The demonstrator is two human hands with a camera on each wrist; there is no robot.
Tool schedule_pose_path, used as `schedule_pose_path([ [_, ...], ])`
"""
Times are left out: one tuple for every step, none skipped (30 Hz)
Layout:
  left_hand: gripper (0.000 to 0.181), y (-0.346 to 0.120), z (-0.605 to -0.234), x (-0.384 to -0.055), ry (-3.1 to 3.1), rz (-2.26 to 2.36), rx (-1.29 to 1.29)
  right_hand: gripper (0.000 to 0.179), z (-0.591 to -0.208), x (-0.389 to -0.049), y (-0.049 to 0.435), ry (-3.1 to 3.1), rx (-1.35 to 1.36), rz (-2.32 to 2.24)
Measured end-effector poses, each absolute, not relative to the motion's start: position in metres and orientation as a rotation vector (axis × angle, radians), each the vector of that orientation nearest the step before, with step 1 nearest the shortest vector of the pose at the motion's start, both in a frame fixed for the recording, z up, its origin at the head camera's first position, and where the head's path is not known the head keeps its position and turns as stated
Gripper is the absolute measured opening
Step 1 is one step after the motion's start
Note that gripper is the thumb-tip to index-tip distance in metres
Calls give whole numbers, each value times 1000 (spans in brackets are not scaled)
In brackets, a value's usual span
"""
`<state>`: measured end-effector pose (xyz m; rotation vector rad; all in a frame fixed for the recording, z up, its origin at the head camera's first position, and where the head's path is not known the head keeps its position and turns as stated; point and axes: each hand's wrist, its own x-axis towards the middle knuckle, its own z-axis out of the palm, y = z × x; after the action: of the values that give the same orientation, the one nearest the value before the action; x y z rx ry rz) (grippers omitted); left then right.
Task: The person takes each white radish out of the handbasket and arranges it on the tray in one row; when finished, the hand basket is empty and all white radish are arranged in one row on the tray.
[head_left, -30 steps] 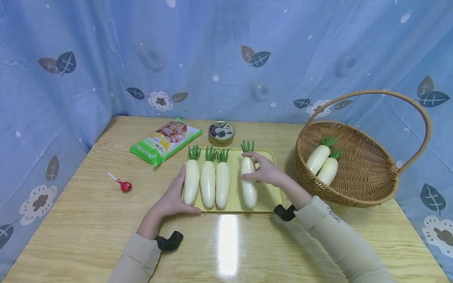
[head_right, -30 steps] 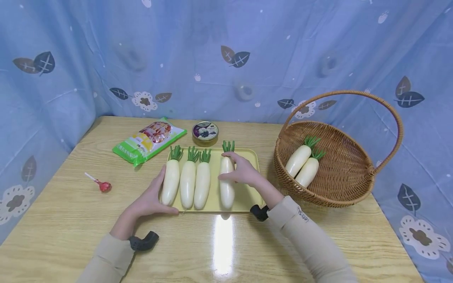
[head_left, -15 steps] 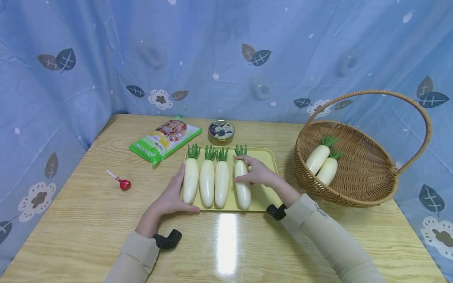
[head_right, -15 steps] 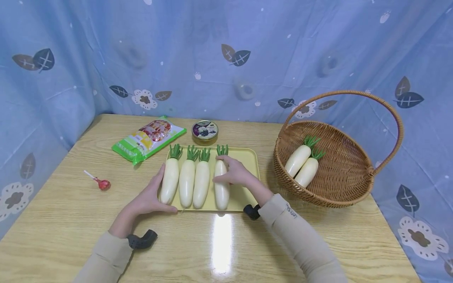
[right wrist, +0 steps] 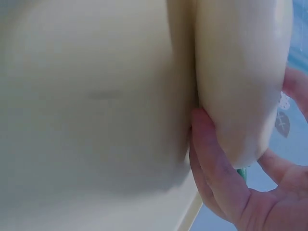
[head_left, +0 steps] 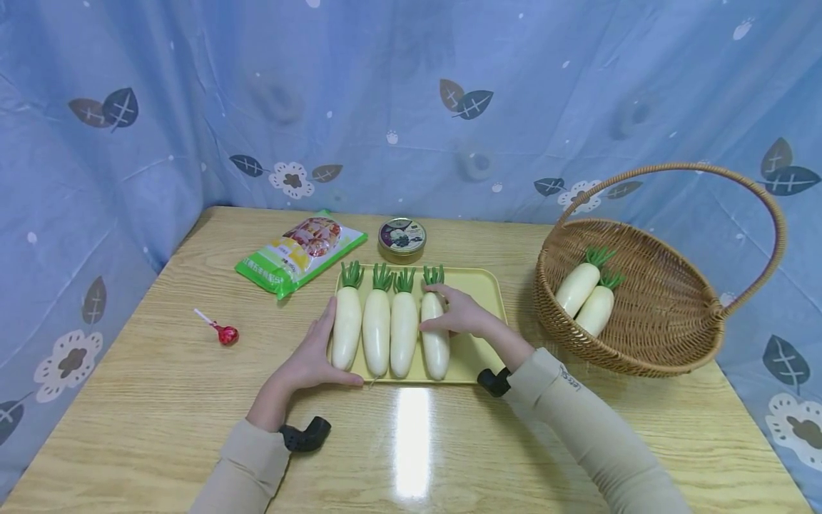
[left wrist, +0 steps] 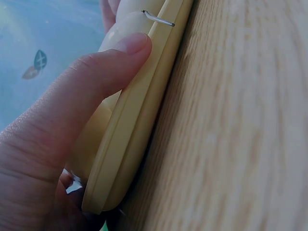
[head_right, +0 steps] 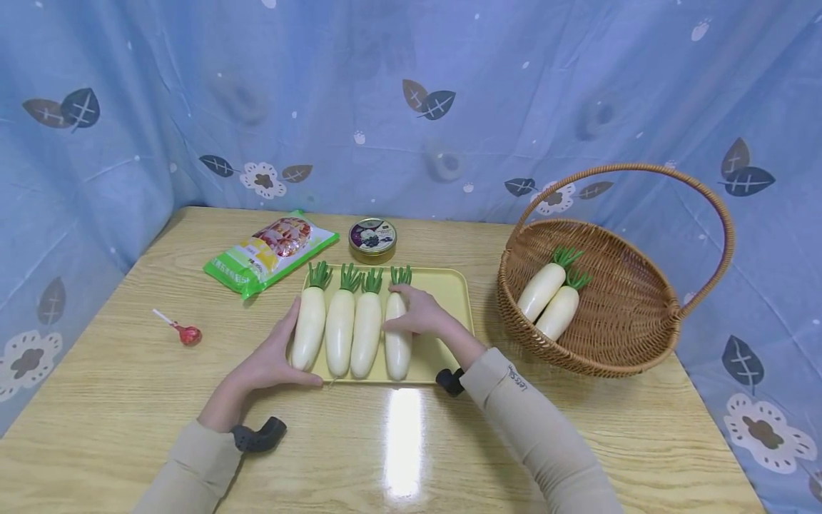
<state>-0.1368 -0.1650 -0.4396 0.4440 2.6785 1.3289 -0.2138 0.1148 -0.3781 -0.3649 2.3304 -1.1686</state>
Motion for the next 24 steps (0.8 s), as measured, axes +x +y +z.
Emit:
schedule_pose_path([
  [143, -165, -440, -137, 2678, 1329, 444, 78, -378, -214, 115, 2327, -365, -1167],
  [143, -165, -440, -137, 2678, 1329, 443, 78, -378, -214, 115, 2325, -366, -1165],
  [143, -165, -440, -137, 2677, 1330, 441, 77, -378, -214, 114, 2322, -367, -1163],
  [143, -165, -440, -137, 2676, 1332, 441, 77, -378, -214, 114, 2319, -368, -1163],
  [143, -165, -439, -137, 2675, 1334, 444, 77, -378, -215, 115, 2316, -369, -1162],
  [143, -165, -439, -137, 2673, 1339, 446, 78, -377, -215, 114, 2313, -368, -1160],
  [143, -164, -439, -137, 2671, 1343, 450, 78, -377, -214, 115, 2310, -373, -1158],
  [143, -164, -439, -137, 2670, 1347, 453, 78, -377, -215, 115, 2309, -379, -1154],
  [142, -164, -439, -137, 2668, 1351, 455, 78, -377, -215, 115, 2308, -387, -1152],
  [142, -164, -439, -137, 2667, 1354, 458, 78, -377, -215, 115, 2306, -395, -1150],
  [142, -164, -439, -137, 2667, 1354, 462, 79, -376, -215, 115, 2303, -402, -1145],
  [142, -164, -439, -137, 2666, 1356, 460, 79, -376, -215, 115, 2301, -412, -1139],
  [143, -164, -439, -137, 2667, 1355, 459, 79, -376, -215, 115, 2299, -421, -1133],
  [143, -165, -440, -137, 2667, 1354, 454, 78, -376, -215, 115, 2299, -427, -1128],
  [143, -165, -440, -137, 2669, 1353, 456, 78, -375, -215, 115, 2297, -428, -1126],
  [143, -165, -440, -137, 2671, 1349, 455, 78, -375, -215, 115, 2296, -426, -1124],
  [143, -165, -440, -137, 2673, 1347, 458, 78, -374, -215, 115, 2295, -427, -1123],
  [143, -165, -440, -137, 2673, 1348, 454, 78, -374, -214, 115, 2297, -429, -1123],
  [143, -165, -441, -137, 2674, 1347, 456, 78, -374, -214, 115, 2300, -428, -1125],
  [143, -165, -441, -137, 2675, 1349, 457, 78, -374, -214, 115, 2305, -429, -1126],
  [143, -165, -441, -137, 2674, 1351, 460, 78, -374, -214, 116, 2313, -429, -1122],
  [143, -165, -441, -137, 2674, 1353, 458, 78, -374, -214, 116, 2322, -428, -1117],
  [143, -165, -441, -137, 2673, 1355, 460, 78, -374, -215, 116, 2331, -429, -1115],
  [143, -165, -441, -137, 2672, 1354, 457, 79, -374, -215, 117, 2341, -427, -1111],
])
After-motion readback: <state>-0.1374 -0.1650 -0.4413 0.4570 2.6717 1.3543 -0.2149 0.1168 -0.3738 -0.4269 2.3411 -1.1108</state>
